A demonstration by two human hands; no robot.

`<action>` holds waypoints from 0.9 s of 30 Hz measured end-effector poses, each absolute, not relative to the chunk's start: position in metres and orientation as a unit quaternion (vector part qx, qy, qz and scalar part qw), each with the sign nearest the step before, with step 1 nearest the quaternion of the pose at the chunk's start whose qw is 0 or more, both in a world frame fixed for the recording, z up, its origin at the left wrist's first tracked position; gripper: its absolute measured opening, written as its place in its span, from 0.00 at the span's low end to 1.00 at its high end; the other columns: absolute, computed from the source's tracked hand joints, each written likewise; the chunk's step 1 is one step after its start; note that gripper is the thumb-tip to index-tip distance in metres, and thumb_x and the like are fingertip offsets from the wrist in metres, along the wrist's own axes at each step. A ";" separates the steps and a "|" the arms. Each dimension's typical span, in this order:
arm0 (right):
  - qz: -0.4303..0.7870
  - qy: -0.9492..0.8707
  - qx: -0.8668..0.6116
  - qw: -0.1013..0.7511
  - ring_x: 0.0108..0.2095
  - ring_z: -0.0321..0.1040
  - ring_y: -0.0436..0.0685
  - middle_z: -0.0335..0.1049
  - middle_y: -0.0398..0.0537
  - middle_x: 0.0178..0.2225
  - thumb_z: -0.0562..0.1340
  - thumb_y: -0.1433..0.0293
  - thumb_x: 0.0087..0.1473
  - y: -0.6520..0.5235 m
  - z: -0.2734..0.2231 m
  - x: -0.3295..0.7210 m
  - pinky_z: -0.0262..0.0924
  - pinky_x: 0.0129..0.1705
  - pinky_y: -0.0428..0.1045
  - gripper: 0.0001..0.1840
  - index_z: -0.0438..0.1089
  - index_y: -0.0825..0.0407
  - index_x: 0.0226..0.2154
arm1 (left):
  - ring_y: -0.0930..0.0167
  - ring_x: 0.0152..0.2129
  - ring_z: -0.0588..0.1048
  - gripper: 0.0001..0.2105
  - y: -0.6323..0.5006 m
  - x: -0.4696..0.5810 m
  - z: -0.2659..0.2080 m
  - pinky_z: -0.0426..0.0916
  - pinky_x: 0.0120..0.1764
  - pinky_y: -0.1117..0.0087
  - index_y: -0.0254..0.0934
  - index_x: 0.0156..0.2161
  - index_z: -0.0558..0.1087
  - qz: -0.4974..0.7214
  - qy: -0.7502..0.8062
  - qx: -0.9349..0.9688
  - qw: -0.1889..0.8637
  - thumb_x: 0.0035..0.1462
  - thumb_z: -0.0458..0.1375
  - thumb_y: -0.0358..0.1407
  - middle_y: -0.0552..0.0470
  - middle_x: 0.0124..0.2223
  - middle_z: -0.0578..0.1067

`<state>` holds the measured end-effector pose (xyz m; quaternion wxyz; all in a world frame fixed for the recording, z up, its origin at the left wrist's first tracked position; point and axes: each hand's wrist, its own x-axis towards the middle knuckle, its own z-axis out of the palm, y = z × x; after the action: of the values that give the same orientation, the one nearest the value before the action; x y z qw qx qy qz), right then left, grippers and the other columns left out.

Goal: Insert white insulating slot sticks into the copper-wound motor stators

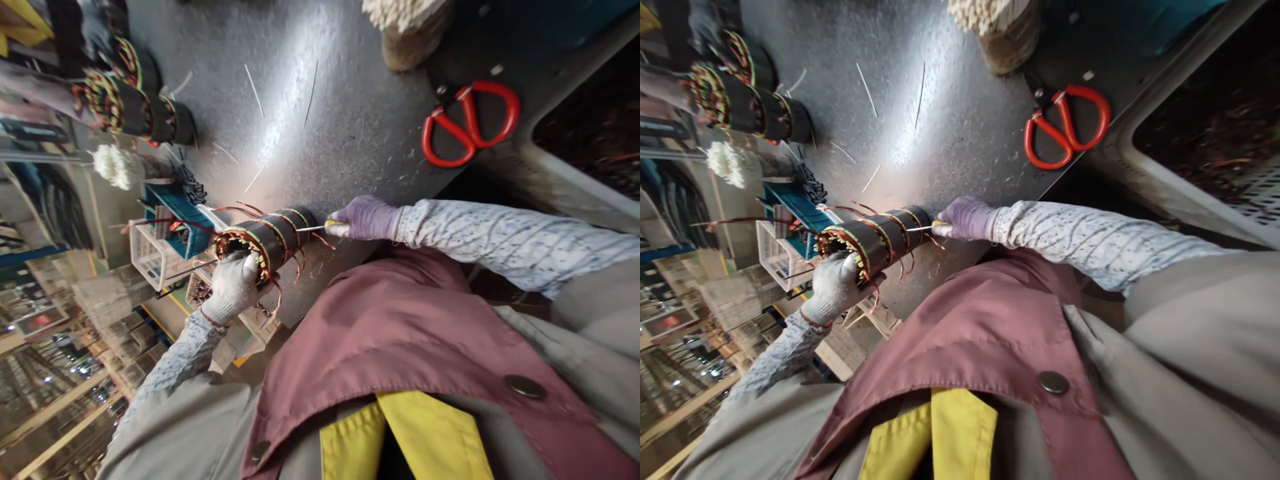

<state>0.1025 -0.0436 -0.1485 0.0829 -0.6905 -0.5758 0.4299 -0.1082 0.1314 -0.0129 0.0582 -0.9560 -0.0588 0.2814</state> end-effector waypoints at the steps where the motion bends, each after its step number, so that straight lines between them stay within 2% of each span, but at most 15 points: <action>1: 0.416 -0.595 -0.682 0.088 0.41 0.74 0.61 0.78 0.54 0.42 0.48 0.53 0.65 -0.032 -0.146 0.101 0.56 0.37 0.50 0.27 0.74 0.49 0.52 | 0.56 0.33 0.79 0.16 0.132 -0.108 -0.013 0.71 0.36 0.60 0.36 0.36 0.73 0.280 -0.057 -0.957 0.056 0.49 0.61 0.47 0.42 0.30 0.79; 7: 0.342 -0.694 -0.620 0.132 0.42 0.73 0.63 0.78 0.59 0.39 0.54 0.66 0.62 0.026 -0.122 0.089 0.57 0.40 0.52 0.20 0.78 0.56 0.46 | 0.57 0.33 0.78 0.15 0.127 -0.109 -0.012 0.70 0.35 0.61 0.37 0.37 0.72 0.277 -0.103 -0.953 0.061 0.50 0.61 0.46 0.43 0.31 0.78; 10: 0.376 -0.656 -0.639 0.143 0.42 0.74 0.62 0.78 0.58 0.42 0.52 0.62 0.64 0.011 -0.129 0.087 0.57 0.38 0.51 0.23 0.75 0.54 0.50 | 0.58 0.32 0.78 0.15 0.124 -0.111 -0.012 0.70 0.35 0.61 0.37 0.37 0.71 0.267 -0.108 -0.955 0.069 0.51 0.60 0.46 0.44 0.30 0.78; 14: 0.434 -0.600 -0.658 0.137 0.43 0.74 0.59 0.78 0.50 0.46 0.49 0.54 0.65 -0.032 -0.159 0.107 0.55 0.38 0.49 0.26 0.73 0.46 0.54 | 0.59 0.31 0.78 0.14 0.123 -0.111 -0.011 0.70 0.34 0.62 0.38 0.37 0.71 0.255 -0.110 -0.959 0.055 0.51 0.61 0.46 0.45 0.30 0.78; 19: 0.432 -0.565 -0.700 0.067 0.44 0.74 0.62 0.78 0.55 0.45 0.50 0.52 0.64 -0.057 -0.182 0.136 0.55 0.39 0.50 0.28 0.73 0.49 0.54 | 0.57 0.32 0.78 0.15 0.123 -0.112 -0.011 0.70 0.35 0.61 0.38 0.36 0.72 0.265 -0.127 -0.955 0.045 0.49 0.61 0.47 0.44 0.29 0.78; 27: 0.446 -0.576 -0.683 0.053 0.44 0.74 0.65 0.78 0.58 0.44 0.50 0.54 0.64 -0.038 -0.191 0.124 0.56 0.40 0.52 0.27 0.74 0.51 0.52 | 0.61 0.27 0.78 0.13 0.120 -0.113 -0.010 0.70 0.35 0.63 0.38 0.35 0.71 0.240 -0.085 -0.965 0.053 0.51 0.61 0.45 0.47 0.25 0.76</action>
<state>0.1239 -0.0380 -0.1908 0.0534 -0.6830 -0.5756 0.4465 -0.1126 0.1203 -0.0103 0.0535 -0.9655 -0.0847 0.2405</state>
